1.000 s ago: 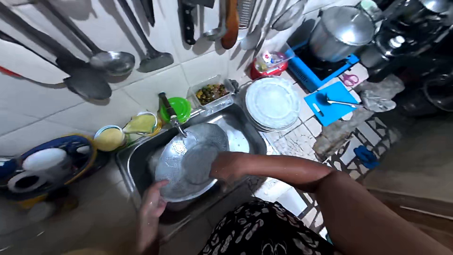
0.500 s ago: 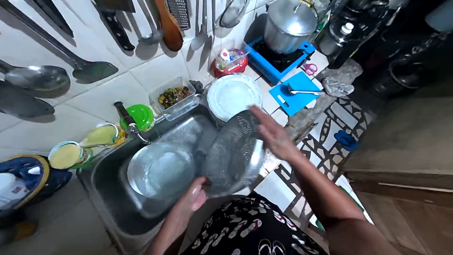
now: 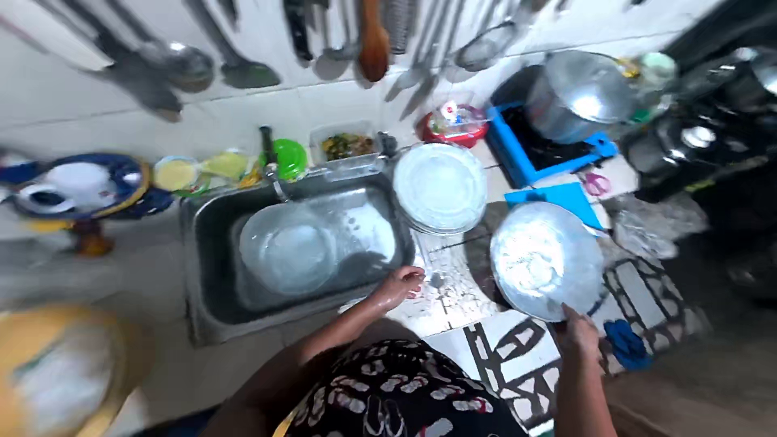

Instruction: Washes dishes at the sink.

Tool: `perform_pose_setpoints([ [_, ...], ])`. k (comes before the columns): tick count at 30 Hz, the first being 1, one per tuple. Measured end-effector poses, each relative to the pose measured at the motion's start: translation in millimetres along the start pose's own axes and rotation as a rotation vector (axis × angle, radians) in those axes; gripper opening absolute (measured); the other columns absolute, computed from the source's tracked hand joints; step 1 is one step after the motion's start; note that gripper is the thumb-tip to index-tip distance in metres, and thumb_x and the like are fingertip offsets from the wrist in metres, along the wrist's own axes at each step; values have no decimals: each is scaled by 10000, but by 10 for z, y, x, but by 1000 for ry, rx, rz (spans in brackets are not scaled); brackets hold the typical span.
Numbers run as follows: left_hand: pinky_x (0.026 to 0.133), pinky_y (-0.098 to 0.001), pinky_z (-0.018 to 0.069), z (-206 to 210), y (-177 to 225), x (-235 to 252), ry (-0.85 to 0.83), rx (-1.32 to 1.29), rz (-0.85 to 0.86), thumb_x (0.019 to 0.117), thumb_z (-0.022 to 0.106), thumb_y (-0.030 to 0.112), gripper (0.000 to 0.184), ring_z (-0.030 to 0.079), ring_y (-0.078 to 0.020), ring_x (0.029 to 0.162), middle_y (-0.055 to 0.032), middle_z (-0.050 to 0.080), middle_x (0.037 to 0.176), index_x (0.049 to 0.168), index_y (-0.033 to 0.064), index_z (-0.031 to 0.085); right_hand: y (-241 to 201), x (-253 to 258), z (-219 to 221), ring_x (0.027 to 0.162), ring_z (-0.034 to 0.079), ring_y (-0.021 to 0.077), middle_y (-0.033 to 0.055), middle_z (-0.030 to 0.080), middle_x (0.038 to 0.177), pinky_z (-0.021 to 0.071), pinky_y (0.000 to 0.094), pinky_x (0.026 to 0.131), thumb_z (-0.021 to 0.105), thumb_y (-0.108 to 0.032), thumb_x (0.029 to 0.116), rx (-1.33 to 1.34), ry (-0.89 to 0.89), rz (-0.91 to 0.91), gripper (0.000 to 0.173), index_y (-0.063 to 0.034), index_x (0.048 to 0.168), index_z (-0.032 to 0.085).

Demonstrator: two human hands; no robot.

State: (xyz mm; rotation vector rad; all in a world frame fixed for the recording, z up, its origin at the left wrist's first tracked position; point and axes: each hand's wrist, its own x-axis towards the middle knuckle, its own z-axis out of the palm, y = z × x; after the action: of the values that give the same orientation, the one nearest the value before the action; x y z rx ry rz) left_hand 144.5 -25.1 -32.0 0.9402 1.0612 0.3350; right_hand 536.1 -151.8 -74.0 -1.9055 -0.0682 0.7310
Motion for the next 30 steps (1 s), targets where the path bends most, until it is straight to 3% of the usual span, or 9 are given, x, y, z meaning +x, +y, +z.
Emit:
perform_pose_setpoints([
  [5, 1040, -438, 516, -1302, -587, -319, 645, 353, 3, 1061, 535, 238, 371, 648, -275, 1186, -195, 646, 1313, 1347, 18, 623, 94, -92, 56, 1190, 601, 269, 201, 495, 1461, 551, 464, 940, 479, -377, 1084, -107, 37, -72, 608, -70, 1575, 292],
  [7, 1162, -492, 399, -1841, -773, -431, 847, 567, -94, 1053, 547, 291, 474, 503, -358, 1380, -235, 526, 1475, 1438, 13, 551, -6, -69, 46, 1495, 364, 314, 272, 260, 1643, 353, 421, 1209, 471, -343, 1090, -301, 126, -321, 744, 27, 1619, 102],
  [9, 1232, -573, 240, -2266, -973, -393, 961, 739, -216, 1029, 572, 393, 667, 255, -463, 1514, -295, 300, 1616, 1537, -9, 413, -213, -80, 188, 1548, 214, 448, 382, 186, 1626, 183, 443, 1285, 482, -307, 1073, -513, 258, -706, 767, 151, 1571, 122],
  [11, 1225, -680, 76, -2517, -1212, -217, 1019, 875, -277, 1004, 527, 564, 887, 46, -534, 1537, -336, 70, 1663, 1606, -19, 235, -543, -324, 558, 1523, 202, 529, 428, 204, 1594, 156, 495, 1288, 509, -279, 1049, -563, 263, -1010, 753, 189, 1542, 184],
  [13, 1206, -718, 1, -2565, -1398, -4, 1069, 969, -201, 982, 433, 690, 986, 10, -532, 1540, -336, 37, 1665, 1616, -25, 189, -740, -668, 1068, 1517, 211, 538, 441, 212, 1583, 178, 502, 1285, 525, -259, 1034, -533, 86, -1210, 750, 208, 1525, 204],
  [16, 1208, -720, 4, -2458, -1430, 347, 1059, 991, 10, 987, 371, 716, 968, 48, -503, 1551, -299, 119, 1672, 1605, -19, 249, -669, -1178, 1912, 1493, 196, 596, 464, 216, 1565, 192, 595, 1257, 552, -309, 1003, -596, -256, -1393, 735, 200, 1482, 327],
  [19, 1214, -710, 9, -2349, -1280, 569, 862, 1066, 129, 1044, 325, 621, 825, 71, -475, 1558, -263, 184, 1672, 1602, 14, 294, -335, -1563, 2500, 1413, 297, 668, 426, 379, 1514, 266, 746, 1140, 610, -357, 951, -792, -371, -1527, 628, 54, 1422, 549],
  [25, 1213, -697, -49, -2977, -1063, 487, 497, 1229, 291, 1049, 341, 624, 706, 70, -291, 1593, -69, 180, 1716, 1631, 227, 302, 512, -2215, 3208, 1450, 366, 544, 314, 428, 1550, 312, 681, 1171, 537, -350, 1011, -911, -812, -1473, 544, -64, 1473, 554],
  [30, 1196, -735, -18, -3469, -1187, 172, 683, 1254, 268, 1044, 413, 591, 666, 80, -308, 1591, -48, 201, 1712, 1610, 243, 360, 718, -2656, 4024, 1498, 330, 476, 278, 360, 1608, 279, 642, 1203, 574, -287, 1013, -951, -1164, -1442, 520, -137, 1509, 531],
])
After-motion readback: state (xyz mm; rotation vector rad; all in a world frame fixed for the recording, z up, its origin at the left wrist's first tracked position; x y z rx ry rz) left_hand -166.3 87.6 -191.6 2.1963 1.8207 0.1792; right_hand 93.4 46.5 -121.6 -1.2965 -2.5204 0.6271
